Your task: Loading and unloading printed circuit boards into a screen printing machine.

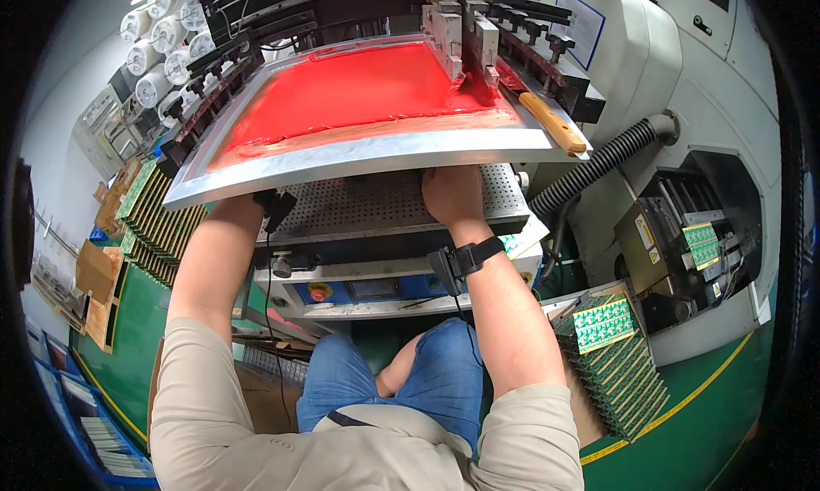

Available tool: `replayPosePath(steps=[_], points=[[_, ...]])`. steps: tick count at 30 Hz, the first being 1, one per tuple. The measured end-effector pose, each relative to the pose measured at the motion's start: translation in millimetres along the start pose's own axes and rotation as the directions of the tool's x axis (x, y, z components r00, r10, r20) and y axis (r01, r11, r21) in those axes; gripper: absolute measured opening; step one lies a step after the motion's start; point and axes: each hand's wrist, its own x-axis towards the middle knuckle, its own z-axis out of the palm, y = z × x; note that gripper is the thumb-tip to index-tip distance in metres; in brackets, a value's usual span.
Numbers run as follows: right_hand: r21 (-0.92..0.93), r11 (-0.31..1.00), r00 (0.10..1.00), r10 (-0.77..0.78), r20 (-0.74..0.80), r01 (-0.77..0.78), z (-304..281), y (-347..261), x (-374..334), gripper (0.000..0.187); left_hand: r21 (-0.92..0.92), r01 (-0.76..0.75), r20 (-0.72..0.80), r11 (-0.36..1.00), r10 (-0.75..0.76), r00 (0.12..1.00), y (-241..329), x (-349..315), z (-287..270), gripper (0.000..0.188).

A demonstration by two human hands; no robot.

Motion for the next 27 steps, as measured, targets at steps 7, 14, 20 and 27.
replayPosePath(steps=[7,14,20,27], points=[[-0.025,0.999,0.999,-0.037,0.012,0.037,-0.7,-3.6,0.3,0.028,0.032,-0.019,-0.009,0.999,0.02,1.0,-7.3,-4.1,-2.9,0.068],[-0.05,0.997,0.998,-0.064,0.002,0.064,4.6,-2.7,-0.8,0.029,0.068,-0.043,-0.033,0.997,0.045,0.998,-10.2,5.5,-1.8,0.066],[-0.039,0.997,0.998,-0.063,0.016,0.064,2.2,-3.0,-1.0,0.028,0.099,-0.073,-0.052,0.992,0.078,0.996,-12.6,-13.0,1.1,0.064],[-0.034,0.998,0.998,-0.057,0.004,0.057,3.5,-5.8,0.2,0.027,0.146,-0.099,-0.074,0.984,0.11,0.991,-11.4,10.5,-1.7,0.062]])
